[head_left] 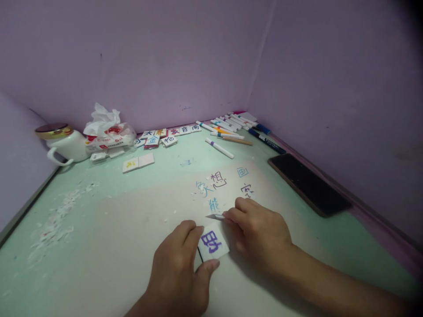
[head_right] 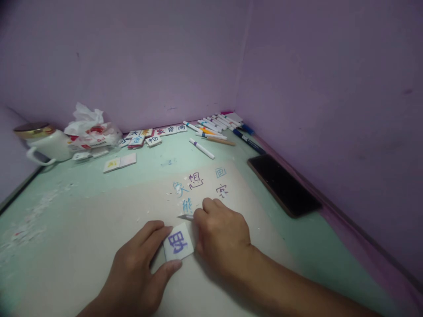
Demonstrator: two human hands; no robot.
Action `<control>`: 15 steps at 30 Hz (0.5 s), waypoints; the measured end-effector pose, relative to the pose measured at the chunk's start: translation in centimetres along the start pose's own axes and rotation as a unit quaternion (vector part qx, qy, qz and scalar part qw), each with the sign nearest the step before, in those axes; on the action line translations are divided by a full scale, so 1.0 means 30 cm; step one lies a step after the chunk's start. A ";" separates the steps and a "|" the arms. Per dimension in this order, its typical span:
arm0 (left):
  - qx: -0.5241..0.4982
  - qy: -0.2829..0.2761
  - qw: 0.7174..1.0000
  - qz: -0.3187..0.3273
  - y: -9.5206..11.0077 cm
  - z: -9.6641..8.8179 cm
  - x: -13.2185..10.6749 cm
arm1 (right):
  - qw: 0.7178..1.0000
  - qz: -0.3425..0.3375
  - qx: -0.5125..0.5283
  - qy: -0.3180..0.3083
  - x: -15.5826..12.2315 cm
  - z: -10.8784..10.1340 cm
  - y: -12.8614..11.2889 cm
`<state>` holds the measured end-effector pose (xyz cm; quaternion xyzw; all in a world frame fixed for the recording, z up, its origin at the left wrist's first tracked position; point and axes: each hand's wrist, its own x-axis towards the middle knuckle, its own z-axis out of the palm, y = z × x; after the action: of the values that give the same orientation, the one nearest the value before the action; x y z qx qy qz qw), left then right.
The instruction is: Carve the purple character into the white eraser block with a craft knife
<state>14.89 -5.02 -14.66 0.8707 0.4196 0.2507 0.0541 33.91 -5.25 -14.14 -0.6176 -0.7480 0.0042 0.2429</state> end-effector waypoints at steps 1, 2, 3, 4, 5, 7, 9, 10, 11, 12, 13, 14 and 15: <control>0.001 -0.003 1.000 -0.001 0.002 -0.002 0.002 | 1.000 0.002 0.017 0.005 -0.001 -0.003 0.009; 0.002 -0.005 1.000 -0.002 0.003 -0.003 0.003 | 0.999 0.007 0.042 0.011 -0.002 -0.008 0.020; 0.005 -0.006 1.000 0.000 0.004 -0.004 0.004 | 0.997 0.014 0.071 0.016 -0.005 -0.014 0.033; 0.009 -0.005 1.000 0.003 0.004 -0.005 0.003 | 0.995 0.021 0.097 0.019 -0.007 -0.022 0.046; 0.012 -0.004 1.000 0.007 0.003 -0.004 0.000 | 0.993 0.024 0.117 0.017 -0.009 -0.029 0.059; 0.012 -0.006 1.000 0.010 -0.003 -0.001 -0.010 | 0.988 0.032 0.150 -0.005 -0.010 -0.038 0.079; 0.004 -0.006 1.000 0.002 -0.011 0.005 -0.021 | 0.983 0.042 0.173 -0.034 -0.007 -0.040 0.089; -0.001 -0.002 1.000 -0.005 -0.015 0.006 -0.022 | 0.981 0.048 0.183 -0.046 -0.005 -0.038 0.091; -0.008 0.006 1.000 -0.015 -0.016 0.004 -0.018 | 0.979 0.053 0.191 -0.055 -0.003 -0.035 0.092; -0.017 0.021 0.999 -0.029 -0.016 -0.002 -0.008 | 0.976 0.056 0.200 -0.060 -0.001 -0.033 0.092; -0.033 0.039 0.998 -0.047 -0.013 -0.012 0.007 | 0.974 0.060 0.210 -0.062 0.000 -0.033 0.092; -0.063 0.057 0.994 -0.069 -0.007 -0.027 0.023 | 0.971 0.063 0.222 -0.061 0.002 -0.034 0.092; -0.113 0.065 0.987 -0.092 0.000 -0.044 0.034 | 0.968 0.064 0.235 -0.059 0.003 -0.037 0.092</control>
<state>14.81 -4.40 -13.12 0.7988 0.4692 0.3464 0.1474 36.84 -4.84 -13.98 -0.5884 -0.6981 0.2319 0.3358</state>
